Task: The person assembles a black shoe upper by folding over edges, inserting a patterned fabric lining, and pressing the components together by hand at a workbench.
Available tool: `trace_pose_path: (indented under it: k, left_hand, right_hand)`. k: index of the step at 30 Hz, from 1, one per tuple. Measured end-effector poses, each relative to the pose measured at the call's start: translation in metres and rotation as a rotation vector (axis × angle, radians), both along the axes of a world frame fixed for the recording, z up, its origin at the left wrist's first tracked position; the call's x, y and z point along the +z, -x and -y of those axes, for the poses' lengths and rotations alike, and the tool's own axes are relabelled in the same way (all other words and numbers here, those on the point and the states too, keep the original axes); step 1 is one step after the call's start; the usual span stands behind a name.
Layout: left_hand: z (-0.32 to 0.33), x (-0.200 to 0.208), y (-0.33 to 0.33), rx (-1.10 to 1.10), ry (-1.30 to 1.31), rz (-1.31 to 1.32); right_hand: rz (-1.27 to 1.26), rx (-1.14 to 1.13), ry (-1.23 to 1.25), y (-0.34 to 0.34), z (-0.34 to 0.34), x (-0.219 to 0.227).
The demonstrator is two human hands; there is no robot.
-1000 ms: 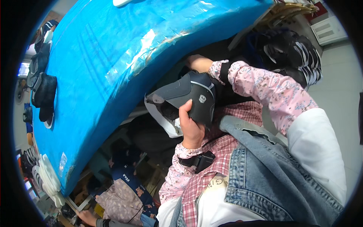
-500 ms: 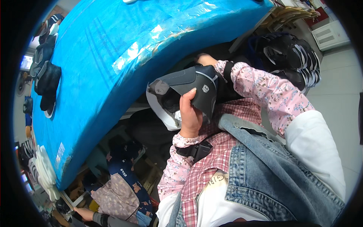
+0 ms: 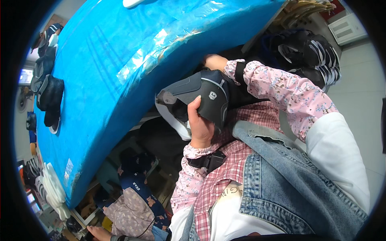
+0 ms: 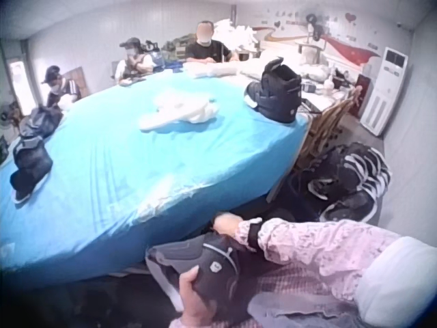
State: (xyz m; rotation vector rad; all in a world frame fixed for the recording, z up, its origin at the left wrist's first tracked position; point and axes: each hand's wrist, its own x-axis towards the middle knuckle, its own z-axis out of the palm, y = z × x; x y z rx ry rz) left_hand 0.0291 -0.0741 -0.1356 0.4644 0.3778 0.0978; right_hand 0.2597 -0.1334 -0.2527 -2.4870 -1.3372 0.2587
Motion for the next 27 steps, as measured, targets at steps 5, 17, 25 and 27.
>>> trace_pose_path:
  k: [5,17,25,27]
  left_hand:
    - [0.009,-0.003,-0.001,0.063,0.086,-0.001]
    - [0.011,0.01,-0.005,0.076,-0.028,-0.005]
    - [0.007,0.002,-0.009,0.101,-0.039,-0.05]
    - [0.005,0.0,-0.009,0.085,-0.051,-0.055]
  right_hand:
    - [-0.219,-0.07,0.38,0.002,-0.016,0.01]
    - [-0.003,-0.264,-0.229,0.004,-0.009,0.021]
    - [-0.083,-0.275,-0.209,0.024,-0.008,-0.015]
    - [-0.12,-0.331,-0.252,0.022,-0.014,-0.02]
